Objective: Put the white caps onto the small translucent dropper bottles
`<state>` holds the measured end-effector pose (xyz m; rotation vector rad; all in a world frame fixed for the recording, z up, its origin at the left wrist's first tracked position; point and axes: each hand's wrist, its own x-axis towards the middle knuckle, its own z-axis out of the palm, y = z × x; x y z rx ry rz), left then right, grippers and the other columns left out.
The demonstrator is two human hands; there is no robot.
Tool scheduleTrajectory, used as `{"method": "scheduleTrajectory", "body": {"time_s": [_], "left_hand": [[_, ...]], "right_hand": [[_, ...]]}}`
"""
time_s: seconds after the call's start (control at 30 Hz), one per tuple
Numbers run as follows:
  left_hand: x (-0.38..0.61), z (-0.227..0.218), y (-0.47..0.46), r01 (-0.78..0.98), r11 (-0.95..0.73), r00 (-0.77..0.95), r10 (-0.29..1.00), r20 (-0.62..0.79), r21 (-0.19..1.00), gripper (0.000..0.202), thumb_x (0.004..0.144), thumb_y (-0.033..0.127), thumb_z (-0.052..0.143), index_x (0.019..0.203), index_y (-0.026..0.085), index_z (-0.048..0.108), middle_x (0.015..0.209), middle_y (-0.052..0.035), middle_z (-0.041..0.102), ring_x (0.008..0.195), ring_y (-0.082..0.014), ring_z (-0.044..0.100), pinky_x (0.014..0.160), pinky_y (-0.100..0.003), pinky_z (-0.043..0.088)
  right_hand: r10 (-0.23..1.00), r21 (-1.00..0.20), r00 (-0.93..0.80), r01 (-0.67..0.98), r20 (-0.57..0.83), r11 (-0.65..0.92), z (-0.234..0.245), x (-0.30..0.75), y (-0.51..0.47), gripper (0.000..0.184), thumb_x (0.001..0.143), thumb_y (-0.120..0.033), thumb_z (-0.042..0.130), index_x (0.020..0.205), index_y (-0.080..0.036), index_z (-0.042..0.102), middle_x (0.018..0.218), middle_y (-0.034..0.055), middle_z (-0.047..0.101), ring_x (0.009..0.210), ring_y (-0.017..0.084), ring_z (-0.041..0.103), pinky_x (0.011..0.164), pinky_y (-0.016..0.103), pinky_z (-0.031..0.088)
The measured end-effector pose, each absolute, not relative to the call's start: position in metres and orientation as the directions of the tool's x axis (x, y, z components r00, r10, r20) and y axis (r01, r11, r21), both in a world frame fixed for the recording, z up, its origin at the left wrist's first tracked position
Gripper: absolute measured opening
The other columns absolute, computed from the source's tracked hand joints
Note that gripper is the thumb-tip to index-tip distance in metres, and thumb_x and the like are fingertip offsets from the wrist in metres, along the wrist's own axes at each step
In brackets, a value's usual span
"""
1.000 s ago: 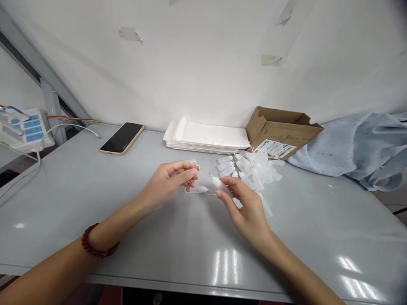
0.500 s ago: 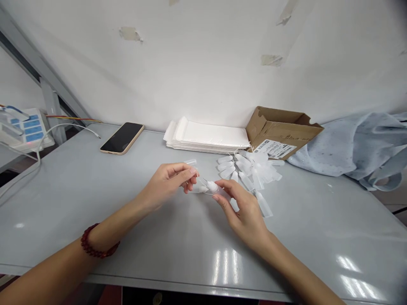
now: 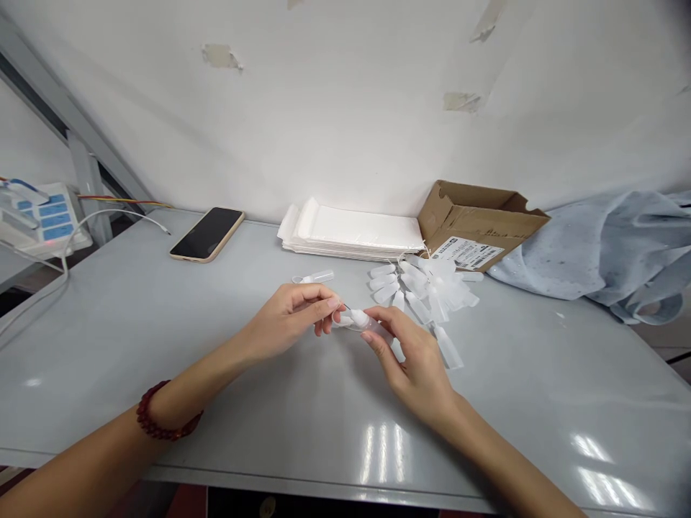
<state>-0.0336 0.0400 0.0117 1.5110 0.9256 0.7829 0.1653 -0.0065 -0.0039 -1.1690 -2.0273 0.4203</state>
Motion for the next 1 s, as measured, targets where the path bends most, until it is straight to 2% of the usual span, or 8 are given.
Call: {"method": "scheduleTrajectory", "body": {"time_s": [0.53,1.0], "left_hand": [[-0.0343,0.0109,0.0399,0.091,-0.07,0.502,0.865,0.015,0.993,0.022,0.089,0.029,0.053,0.078,0.015,0.065,0.073,0.0008,0.062,0.062,-0.0082,0.055,0.061,-0.021,0.047],[-0.0335,0.0095,0.0411,0.097,-0.057,0.489,0.872,0.002,0.994,0.023,0.09,0.03,0.053,0.078,0.015,0.065,0.073,0.0014,0.062,0.062,-0.0078,0.055,0.061,-0.021,0.046]], "right_hand": [[0.836,-0.607,-0.323,0.578,0.444,0.545,-0.0081,0.1658,-0.0059,0.015,0.09,-0.015,0.048,0.105,-0.016,0.052,0.083,0.0046,0.06,0.068,0.014,0.057,0.055,0.023,0.046],[0.817,-0.586,-0.336,0.574,0.469,0.572,-0.0082,0.1657,-0.0052,0.016,0.09,-0.012,0.048,0.105,-0.015,0.053,0.083,0.0048,0.061,0.067,0.013,0.056,0.058,0.024,0.047]]}}
